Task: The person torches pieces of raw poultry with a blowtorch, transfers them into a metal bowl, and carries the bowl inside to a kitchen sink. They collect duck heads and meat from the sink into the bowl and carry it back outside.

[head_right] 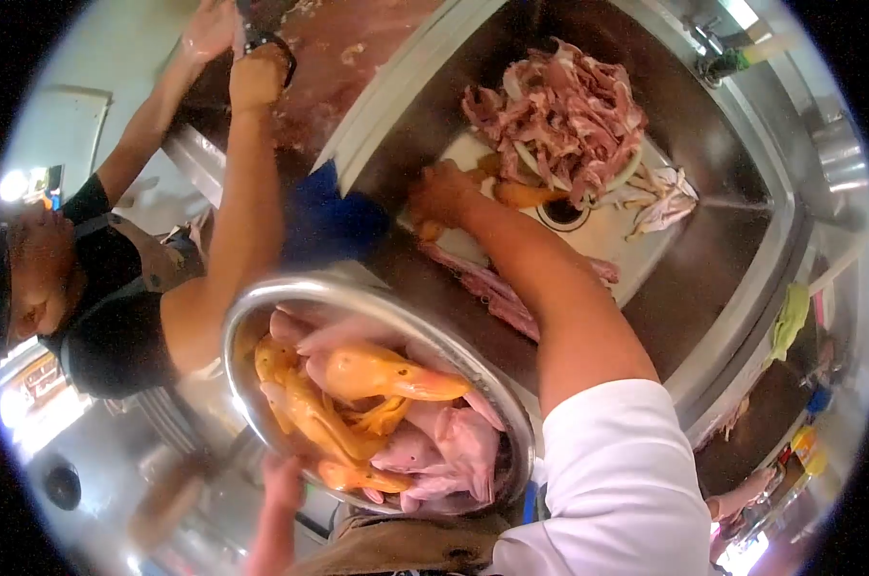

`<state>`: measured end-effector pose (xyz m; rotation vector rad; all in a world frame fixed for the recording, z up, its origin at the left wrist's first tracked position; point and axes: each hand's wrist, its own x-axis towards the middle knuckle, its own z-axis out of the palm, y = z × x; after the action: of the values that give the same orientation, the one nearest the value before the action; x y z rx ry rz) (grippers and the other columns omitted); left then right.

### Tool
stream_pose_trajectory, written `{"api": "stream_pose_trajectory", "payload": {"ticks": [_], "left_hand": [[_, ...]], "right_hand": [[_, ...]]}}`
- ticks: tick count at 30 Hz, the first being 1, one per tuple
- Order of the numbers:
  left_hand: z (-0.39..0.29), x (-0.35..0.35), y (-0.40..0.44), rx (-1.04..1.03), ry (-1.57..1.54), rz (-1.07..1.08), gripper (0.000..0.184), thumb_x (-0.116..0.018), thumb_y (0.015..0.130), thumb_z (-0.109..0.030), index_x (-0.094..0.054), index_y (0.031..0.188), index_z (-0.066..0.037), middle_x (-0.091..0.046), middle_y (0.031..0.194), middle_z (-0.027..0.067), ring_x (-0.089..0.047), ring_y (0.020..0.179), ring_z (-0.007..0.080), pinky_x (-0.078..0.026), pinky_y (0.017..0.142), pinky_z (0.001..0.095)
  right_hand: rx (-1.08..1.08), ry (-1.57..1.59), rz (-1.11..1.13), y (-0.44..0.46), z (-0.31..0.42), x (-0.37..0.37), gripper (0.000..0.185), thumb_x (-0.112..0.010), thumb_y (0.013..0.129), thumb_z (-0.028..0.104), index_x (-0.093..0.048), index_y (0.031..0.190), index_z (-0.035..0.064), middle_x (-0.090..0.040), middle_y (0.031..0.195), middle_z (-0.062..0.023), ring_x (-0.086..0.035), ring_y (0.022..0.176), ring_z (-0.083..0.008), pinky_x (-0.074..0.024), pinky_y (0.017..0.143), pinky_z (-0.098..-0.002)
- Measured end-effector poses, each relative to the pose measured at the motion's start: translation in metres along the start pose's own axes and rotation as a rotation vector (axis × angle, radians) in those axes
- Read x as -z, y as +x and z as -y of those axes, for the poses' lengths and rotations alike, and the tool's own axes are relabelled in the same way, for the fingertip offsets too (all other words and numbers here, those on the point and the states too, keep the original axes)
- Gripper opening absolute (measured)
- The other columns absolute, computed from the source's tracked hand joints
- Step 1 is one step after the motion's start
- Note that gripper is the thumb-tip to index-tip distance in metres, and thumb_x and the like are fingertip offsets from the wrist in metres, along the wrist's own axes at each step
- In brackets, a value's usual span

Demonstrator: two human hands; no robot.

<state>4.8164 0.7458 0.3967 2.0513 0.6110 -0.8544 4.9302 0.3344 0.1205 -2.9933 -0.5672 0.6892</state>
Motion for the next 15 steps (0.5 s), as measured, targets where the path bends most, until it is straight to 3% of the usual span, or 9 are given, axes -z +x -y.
{"api": "stream_pose_trajectory", "payload": {"ticks": [1, 4, 7, 10, 13, 15], "left_hand": [[0.002, 0.002, 0.000, -0.003, 0.018, 0.013, 0.018, -0.057, 0.070, -0.001, -0.063, 0.085, 0.006, -0.064, 0.079, 0.0065, -0.059, 0.070, 0.0163, -0.046, 0.062, 0.0277], [0.010, 0.007, 0.003, -0.013, 0.045, 0.037, 0.018, -0.058, 0.069, -0.002, -0.063, 0.085, 0.005, -0.064, 0.078, 0.0068, -0.059, 0.070, 0.0164, -0.046, 0.062, 0.0277], [0.010, 0.006, 0.004, -0.026, 0.034, 0.036, 0.018, -0.058, 0.069, -0.002, -0.063, 0.085, 0.005, -0.064, 0.077, 0.0070, -0.059, 0.069, 0.0169, -0.046, 0.062, 0.0281], [0.013, 0.006, 0.006, -0.042, 0.015, 0.057, 0.017, -0.058, 0.069, -0.002, -0.063, 0.084, 0.005, -0.064, 0.077, 0.0071, -0.059, 0.068, 0.0173, -0.046, 0.062, 0.0285], [0.008, 0.004, 0.004, -0.050, -0.015, 0.081, 0.017, -0.058, 0.068, -0.001, -0.062, 0.083, 0.005, -0.063, 0.076, 0.0067, -0.059, 0.067, 0.0176, -0.046, 0.062, 0.0289], [-0.009, 0.001, -0.003, -0.063, 0.042, 0.048, 0.018, -0.058, 0.068, 0.000, -0.062, 0.085, 0.005, -0.063, 0.077, 0.0069, -0.060, 0.068, 0.0176, -0.046, 0.062, 0.0287]], "right_hand": [[-0.035, 0.069, -0.053, -0.006, -0.001, 0.006, 0.041, -0.071, 0.077, 0.022, -0.062, 0.117, 0.0246, -0.056, 0.117, -0.0087, -0.052, 0.111, -0.0285, -0.0450, 0.084, -0.0457], [-0.221, 0.228, -0.048, 0.004, -0.002, -0.007, 0.046, -0.072, 0.076, 0.028, -0.060, 0.119, 0.0164, -0.056, 0.115, -0.0127, -0.053, 0.108, -0.0308, -0.0458, 0.085, -0.0446], [-0.215, 0.364, -0.083, 0.005, -0.002, -0.016, 0.056, -0.075, 0.071, 0.036, -0.058, 0.121, 0.0154, -0.056, 0.114, -0.0177, -0.056, 0.105, -0.0337, -0.0471, 0.086, -0.0463], [-0.243, 0.612, -0.268, -0.005, -0.007, -0.017, 0.059, -0.076, 0.065, 0.029, -0.054, 0.117, 0.0112, -0.057, 0.111, -0.0141, -0.054, 0.104, -0.0363, -0.0485, 0.085, -0.0462], [-0.390, 0.732, -0.341, -0.022, -0.002, 0.008, 0.063, -0.076, 0.065, 0.027, -0.051, 0.121, 0.0097, -0.059, 0.105, -0.0175, -0.059, 0.095, -0.0365, -0.0508, 0.081, -0.0437], [-0.394, 0.893, -0.506, -0.032, -0.008, 0.011, 0.067, -0.076, 0.065, 0.024, -0.049, 0.125, 0.0104, -0.060, 0.103, -0.0171, -0.061, 0.090, -0.0330, -0.0520, 0.078, -0.0416]]}}
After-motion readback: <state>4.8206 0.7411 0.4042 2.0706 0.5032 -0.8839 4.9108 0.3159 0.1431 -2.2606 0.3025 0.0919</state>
